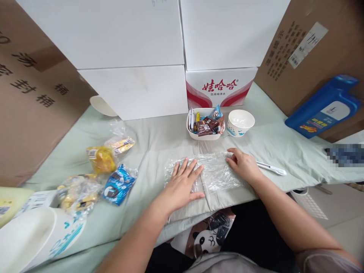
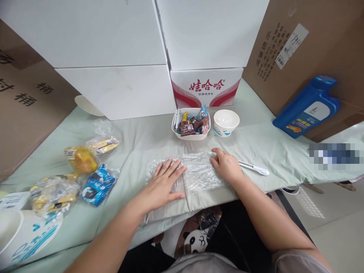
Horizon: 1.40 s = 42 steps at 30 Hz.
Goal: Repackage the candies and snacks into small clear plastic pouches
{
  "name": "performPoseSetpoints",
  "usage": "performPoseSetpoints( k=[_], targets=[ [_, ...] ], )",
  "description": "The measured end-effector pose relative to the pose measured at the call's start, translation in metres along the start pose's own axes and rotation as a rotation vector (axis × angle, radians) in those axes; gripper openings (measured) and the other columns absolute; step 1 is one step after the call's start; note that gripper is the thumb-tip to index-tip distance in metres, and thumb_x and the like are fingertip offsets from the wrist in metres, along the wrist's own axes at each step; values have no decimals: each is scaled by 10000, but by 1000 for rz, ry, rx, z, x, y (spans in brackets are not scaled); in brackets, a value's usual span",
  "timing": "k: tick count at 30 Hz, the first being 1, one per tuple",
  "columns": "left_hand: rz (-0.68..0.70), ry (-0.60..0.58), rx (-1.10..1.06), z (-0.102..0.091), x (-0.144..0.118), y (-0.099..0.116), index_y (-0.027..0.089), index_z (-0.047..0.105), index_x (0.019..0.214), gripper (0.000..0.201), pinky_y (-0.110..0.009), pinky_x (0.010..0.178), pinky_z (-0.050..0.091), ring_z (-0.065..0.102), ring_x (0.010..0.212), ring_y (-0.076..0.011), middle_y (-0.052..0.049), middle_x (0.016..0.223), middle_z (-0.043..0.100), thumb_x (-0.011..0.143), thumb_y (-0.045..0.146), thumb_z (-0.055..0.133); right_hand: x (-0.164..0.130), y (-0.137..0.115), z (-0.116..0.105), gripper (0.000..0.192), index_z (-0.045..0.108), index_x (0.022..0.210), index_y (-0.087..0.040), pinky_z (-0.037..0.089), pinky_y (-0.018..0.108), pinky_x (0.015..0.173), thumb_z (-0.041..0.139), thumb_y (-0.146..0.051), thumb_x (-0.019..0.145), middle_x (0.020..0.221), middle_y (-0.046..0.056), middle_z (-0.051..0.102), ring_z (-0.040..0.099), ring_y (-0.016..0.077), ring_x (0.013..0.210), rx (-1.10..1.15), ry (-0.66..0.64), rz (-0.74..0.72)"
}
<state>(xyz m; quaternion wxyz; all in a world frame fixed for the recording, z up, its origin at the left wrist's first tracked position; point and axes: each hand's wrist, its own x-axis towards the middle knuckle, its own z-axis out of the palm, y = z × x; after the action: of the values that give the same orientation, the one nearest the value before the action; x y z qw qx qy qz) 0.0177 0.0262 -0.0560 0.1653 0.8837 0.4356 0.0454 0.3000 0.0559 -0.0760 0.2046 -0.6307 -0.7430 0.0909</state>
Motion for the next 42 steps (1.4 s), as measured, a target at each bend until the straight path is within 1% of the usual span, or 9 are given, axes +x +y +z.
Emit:
performPoseSetpoints(
  k=[4,6,11,14,19,23,29,36,42],
  targets=[
    [-77,-110,36,5,0,-2,264,266,1511,858,-591,1177,64,0,1485,-369,-93,1619,137,805,617,603,1,7,-12,302,612,1148,-175,507,413,743,517,-317,899,894,104,695,645,286,844,-104,185,89],
    [-85,-122,39,3,-1,-2,260,261,1514,868,-585,1180,60,-6,1486,-367,-92,1621,120,801,614,608,0,4,-16,336,618,1162,-170,497,456,863,510,-377,920,1038,145,678,615,308,1006,-76,234,-46],
    [-78,-114,23,2,1,-4,276,274,1509,872,-580,1180,46,5,1488,-359,-76,1623,117,785,618,620,-8,-20,-3,819,401,1451,-149,227,568,1141,492,-694,847,1517,176,373,243,355,1435,-33,-187,-536],
    [-118,-122,19,-1,1,-12,286,277,1505,898,-614,1163,31,20,1484,-379,-85,1623,120,760,639,631,-11,-24,7,927,321,1500,-150,148,597,1153,465,-756,814,1562,184,281,129,370,1467,-72,-332,-501],
    [-338,-20,61,-26,-10,-19,222,408,1431,833,-624,1141,109,56,1460,-431,-140,1592,193,733,583,687,-11,-16,-14,954,396,1457,-151,182,571,1149,562,-764,744,1550,189,295,151,385,1453,9,-271,-516],
    [-204,-68,-37,-44,-22,-4,190,610,1036,468,-418,998,406,439,1221,-312,-102,1242,540,680,447,772,-12,-21,-35,724,603,1217,-182,400,459,1002,701,-673,694,1256,153,559,460,322,1202,143,-394,-586],
    [-175,-250,-51,-45,-26,4,187,563,708,161,-328,782,423,504,974,-242,-38,896,574,689,174,722,-12,-23,-35,293,637,874,-197,422,361,813,724,-459,775,877,56,595,513,226,892,147,-508,-549],
    [-106,-205,-200,-59,-30,-15,192,524,712,130,-299,758,402,526,847,-179,-12,834,577,739,82,460,-13,-19,-47,206,626,882,-200,427,366,829,731,-241,710,919,52,602,522,226,922,118,-486,-499],
    [-306,-175,-306,-65,-32,-32,219,493,810,77,-274,620,366,530,668,-157,28,727,583,842,239,426,-13,-7,-52,94,609,815,-201,455,341,815,553,-134,779,891,55,627,561,201,887,257,-446,-442]
  ],
)
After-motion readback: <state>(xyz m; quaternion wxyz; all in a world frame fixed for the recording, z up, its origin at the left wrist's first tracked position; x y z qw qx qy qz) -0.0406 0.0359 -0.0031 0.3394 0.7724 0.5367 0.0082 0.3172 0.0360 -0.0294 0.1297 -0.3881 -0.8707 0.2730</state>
